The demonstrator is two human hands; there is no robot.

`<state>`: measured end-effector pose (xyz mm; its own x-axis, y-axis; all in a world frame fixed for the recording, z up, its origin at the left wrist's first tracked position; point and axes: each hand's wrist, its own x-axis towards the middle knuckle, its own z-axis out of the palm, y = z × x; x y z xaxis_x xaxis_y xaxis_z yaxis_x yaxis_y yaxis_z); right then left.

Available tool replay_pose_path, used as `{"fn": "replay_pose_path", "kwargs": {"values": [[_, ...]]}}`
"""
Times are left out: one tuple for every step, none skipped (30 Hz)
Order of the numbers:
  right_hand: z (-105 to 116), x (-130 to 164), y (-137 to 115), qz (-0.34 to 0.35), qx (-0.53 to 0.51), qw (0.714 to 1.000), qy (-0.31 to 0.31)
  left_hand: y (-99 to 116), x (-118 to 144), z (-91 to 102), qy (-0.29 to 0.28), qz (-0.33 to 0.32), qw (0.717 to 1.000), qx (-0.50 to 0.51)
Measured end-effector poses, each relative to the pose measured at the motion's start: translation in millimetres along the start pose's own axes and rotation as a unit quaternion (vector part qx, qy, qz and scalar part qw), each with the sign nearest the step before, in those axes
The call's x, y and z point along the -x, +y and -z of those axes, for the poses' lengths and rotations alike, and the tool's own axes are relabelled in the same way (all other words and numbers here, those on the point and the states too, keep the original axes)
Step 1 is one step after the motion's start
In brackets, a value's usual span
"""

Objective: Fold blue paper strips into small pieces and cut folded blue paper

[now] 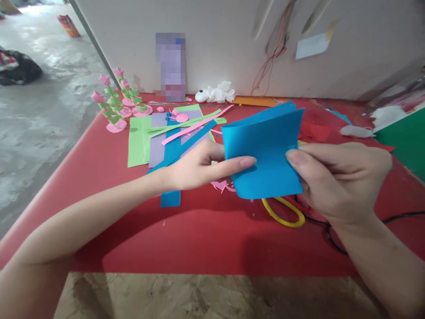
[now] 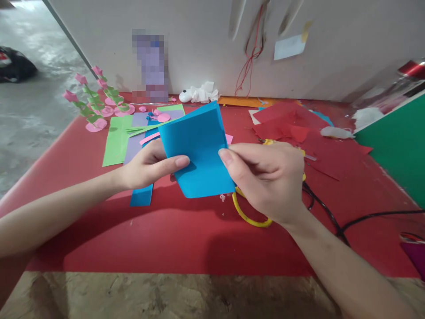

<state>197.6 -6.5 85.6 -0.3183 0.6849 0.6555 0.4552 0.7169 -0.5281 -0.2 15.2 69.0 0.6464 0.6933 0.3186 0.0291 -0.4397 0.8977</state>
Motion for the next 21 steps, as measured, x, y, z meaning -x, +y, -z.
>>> {"fn": "replay_pose_path", "kwargs": {"values": [[0,-1,-1,0.010,0.003,1.000,-0.008,0,0,-0.3,0.005,-0.012,1.000,-0.006],[0,-1,-1,0.018,-0.003,1.000,-0.018,-1,0,-0.8,0.013,-0.025,1.000,-0.006],[0,-2,-1,0.027,-0.013,0.999,-0.028,-1,0,-1.3,0.024,-0.034,0.999,-0.002],[-1,-3,-1,0.034,-0.025,0.998,-0.037,-1,0,-1.7,0.034,-0.038,0.999,0.006],[-1,-3,-1,0.039,-0.034,0.998,-0.042,-1,0,-2.1,0.041,-0.036,0.998,0.015],[-2,-3,-1,0.042,-0.041,0.997,-0.044,-2,-1,-2.4,0.044,-0.030,0.998,0.024],[-3,-3,0,0.043,-0.044,0.997,-0.046,-2,-1,-2.5,0.045,-0.022,0.998,0.029],[-3,-3,0,0.041,-0.045,0.997,-0.045,-2,-1,-2.4,0.044,-0.017,0.998,0.033],[-4,-3,0,0.038,-0.044,0.997,-0.041,-3,-1,-2.1,0.043,-0.015,0.998,0.034],[-4,-2,1,0.032,-0.042,0.998,-0.033,-3,-1,-1.7,0.040,-0.018,0.998,0.033],[-4,-2,1,0.024,-0.040,0.999,-0.022,-3,0,-1.1,0.037,-0.023,0.999,0.030],[-4,-2,2,0.015,-0.038,0.999,-0.009,-3,0,-0.4,0.032,-0.030,0.999,0.027],[-3,-1,2,0.005,-0.037,0.999,0.002,-2,1,0.3,0.029,-0.038,0.999,0.022],[-3,-1,2,-0.004,-0.036,0.999,0.011,-2,1,0.8,0.026,-0.046,0.998,0.018],[-2,-1,3,-0.013,-0.037,0.999,0.017,0,1,1.2,0.024,-0.053,0.998,0.015],[-1,-1,3,-0.020,-0.039,0.999,0.021,1,1,1.3,0.024,-0.059,0.998,0.013],[0,-1,4,-0.025,-0.041,0.999,0.022,2,1,1.3,0.025,-0.063,0.998,0.012],[1,-1,4,-0.029,-0.044,0.998,0.021,4,0,1.0,0.026,-0.064,0.998,0.012],[1,-1,5,-0.037,-0.049,0.998,0.021,5,0,0.6,0.028,-0.062,0.998,0.012],[2,-2,5,-0.045,-0.055,0.997,0.015,6,0,0.1,0.029,-0.058,0.998,0.012],[2,-3,5,-0.066,-0.067,0.995,0.019,7,0,-0.4,0.029,-0.052,0.998,0.014]]}}
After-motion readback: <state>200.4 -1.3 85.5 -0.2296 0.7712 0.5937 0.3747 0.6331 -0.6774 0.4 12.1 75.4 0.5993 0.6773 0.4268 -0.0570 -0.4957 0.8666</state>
